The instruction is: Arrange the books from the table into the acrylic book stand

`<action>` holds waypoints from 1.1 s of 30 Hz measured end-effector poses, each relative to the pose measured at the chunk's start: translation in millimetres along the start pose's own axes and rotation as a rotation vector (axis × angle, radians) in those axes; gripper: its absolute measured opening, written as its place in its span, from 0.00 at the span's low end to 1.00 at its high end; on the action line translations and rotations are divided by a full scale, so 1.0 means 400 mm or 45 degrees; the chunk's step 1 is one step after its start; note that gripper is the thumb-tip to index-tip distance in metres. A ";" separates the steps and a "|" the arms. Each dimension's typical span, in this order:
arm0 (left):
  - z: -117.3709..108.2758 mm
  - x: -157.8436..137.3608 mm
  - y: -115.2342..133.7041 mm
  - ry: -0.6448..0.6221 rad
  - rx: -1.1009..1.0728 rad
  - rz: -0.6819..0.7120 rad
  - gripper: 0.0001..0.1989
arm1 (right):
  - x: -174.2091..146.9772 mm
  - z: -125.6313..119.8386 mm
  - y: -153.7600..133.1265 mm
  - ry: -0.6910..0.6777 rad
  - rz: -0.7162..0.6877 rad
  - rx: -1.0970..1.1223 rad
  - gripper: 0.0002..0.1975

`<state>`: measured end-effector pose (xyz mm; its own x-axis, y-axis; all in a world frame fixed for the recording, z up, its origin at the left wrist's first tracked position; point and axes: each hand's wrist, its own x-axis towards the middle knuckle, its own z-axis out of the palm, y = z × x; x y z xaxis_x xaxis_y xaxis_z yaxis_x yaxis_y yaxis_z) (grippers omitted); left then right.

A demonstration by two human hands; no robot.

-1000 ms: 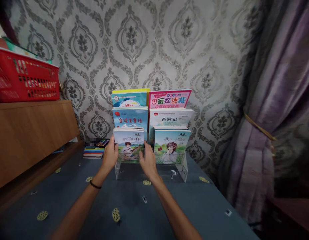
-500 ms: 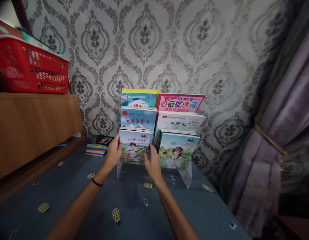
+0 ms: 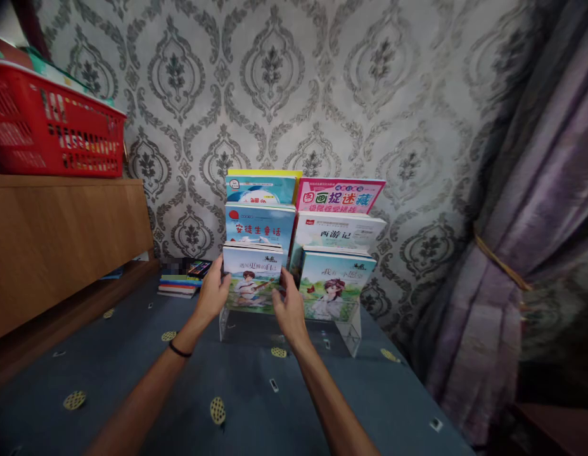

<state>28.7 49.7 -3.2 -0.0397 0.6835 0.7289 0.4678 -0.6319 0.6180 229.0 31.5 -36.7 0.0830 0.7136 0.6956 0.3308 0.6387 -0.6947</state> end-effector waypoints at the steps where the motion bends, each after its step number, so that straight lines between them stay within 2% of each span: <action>1: 0.001 0.000 -0.001 0.005 -0.014 0.006 0.31 | 0.000 0.000 0.001 -0.001 0.005 0.019 0.30; 8: -0.001 0.002 -0.007 -0.004 -0.064 0.023 0.32 | 0.002 -0.007 0.011 -0.028 0.011 0.017 0.30; 18: -0.018 0.026 -0.017 -0.081 -0.106 0.040 0.32 | 0.011 0.005 0.007 0.050 0.050 0.044 0.32; 25: -0.017 0.028 -0.014 -0.092 -0.111 0.034 0.31 | 0.014 0.000 0.018 0.025 0.067 0.054 0.33; 33: -0.010 0.019 -0.011 -0.059 -0.068 0.007 0.31 | 0.012 0.007 0.028 0.075 0.013 -0.017 0.34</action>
<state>22.9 56.4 0.6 0.0043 0.6955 0.7185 0.4199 -0.6534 0.6299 230.3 42.8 -41.7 0.1419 0.7017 0.6982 0.3417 0.6272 -0.6998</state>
